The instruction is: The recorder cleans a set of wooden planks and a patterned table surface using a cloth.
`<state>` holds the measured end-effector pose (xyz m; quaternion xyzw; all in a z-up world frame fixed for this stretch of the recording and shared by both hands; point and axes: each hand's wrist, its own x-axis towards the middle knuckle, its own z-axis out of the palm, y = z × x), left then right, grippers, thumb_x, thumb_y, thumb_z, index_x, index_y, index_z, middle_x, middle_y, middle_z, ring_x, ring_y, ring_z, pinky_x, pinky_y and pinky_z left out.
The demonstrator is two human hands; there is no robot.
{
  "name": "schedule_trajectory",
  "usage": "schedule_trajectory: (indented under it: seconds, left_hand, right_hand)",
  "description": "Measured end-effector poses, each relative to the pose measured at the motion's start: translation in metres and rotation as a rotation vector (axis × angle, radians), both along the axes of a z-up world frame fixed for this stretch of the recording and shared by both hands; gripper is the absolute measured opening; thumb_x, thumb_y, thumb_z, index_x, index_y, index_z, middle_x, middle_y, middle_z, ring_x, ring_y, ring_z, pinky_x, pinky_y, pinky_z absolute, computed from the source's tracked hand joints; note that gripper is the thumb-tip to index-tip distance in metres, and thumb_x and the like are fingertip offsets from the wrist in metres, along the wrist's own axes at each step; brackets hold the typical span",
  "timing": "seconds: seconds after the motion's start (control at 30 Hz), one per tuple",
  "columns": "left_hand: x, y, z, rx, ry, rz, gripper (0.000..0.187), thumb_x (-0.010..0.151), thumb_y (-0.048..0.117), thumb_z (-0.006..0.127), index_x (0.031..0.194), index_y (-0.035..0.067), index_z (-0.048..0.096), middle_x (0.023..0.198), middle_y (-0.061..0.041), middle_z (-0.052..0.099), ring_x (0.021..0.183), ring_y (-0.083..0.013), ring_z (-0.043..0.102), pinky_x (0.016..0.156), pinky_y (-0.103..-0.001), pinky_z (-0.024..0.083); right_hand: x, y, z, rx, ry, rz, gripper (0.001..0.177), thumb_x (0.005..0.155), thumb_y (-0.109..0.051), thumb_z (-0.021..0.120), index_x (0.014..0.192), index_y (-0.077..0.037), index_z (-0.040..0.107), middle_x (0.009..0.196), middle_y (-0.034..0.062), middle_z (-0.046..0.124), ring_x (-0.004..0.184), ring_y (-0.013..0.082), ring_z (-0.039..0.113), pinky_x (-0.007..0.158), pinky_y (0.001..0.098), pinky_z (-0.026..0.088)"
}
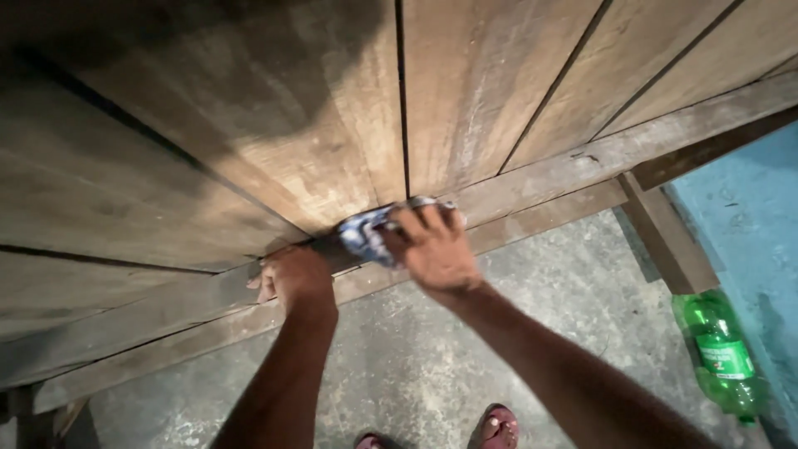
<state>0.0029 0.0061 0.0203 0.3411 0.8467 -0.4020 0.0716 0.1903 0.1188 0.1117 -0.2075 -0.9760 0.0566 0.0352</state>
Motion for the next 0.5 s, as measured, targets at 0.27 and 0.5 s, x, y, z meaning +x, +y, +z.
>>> schedule_trajectory:
  seconds: [0.27,0.5]
  left_hand:
    - [0.004,-0.001,0.011,-0.013,0.050,-0.022,0.052,0.092,0.023,0.056,0.127,-0.015,0.063,0.110,-0.039,0.070,0.085,-0.0529,0.073,0.039,-0.046,0.050]
    - [0.012,0.000,0.025,-0.088,-0.014,-0.076,0.042,0.093,0.019,0.057,0.118,-0.013,0.068,0.106,-0.038,0.072,0.078,-0.0491,0.074,0.045,-0.040,0.046]
  right_hand:
    - [0.092,0.091,-0.017,0.105,0.086,-0.178,0.031,0.092,-0.022,0.065,0.122,-0.019,0.071,0.135,0.0045,0.056,0.120,0.0294,0.053,0.089,0.0506,0.047]
    - [0.138,0.144,0.002,0.102,0.100,-0.351,0.048,0.075,-0.009,0.073,0.123,-0.014,0.070,0.131,0.0114,0.061,0.115,0.0409,0.053,0.093,0.0543,0.046]
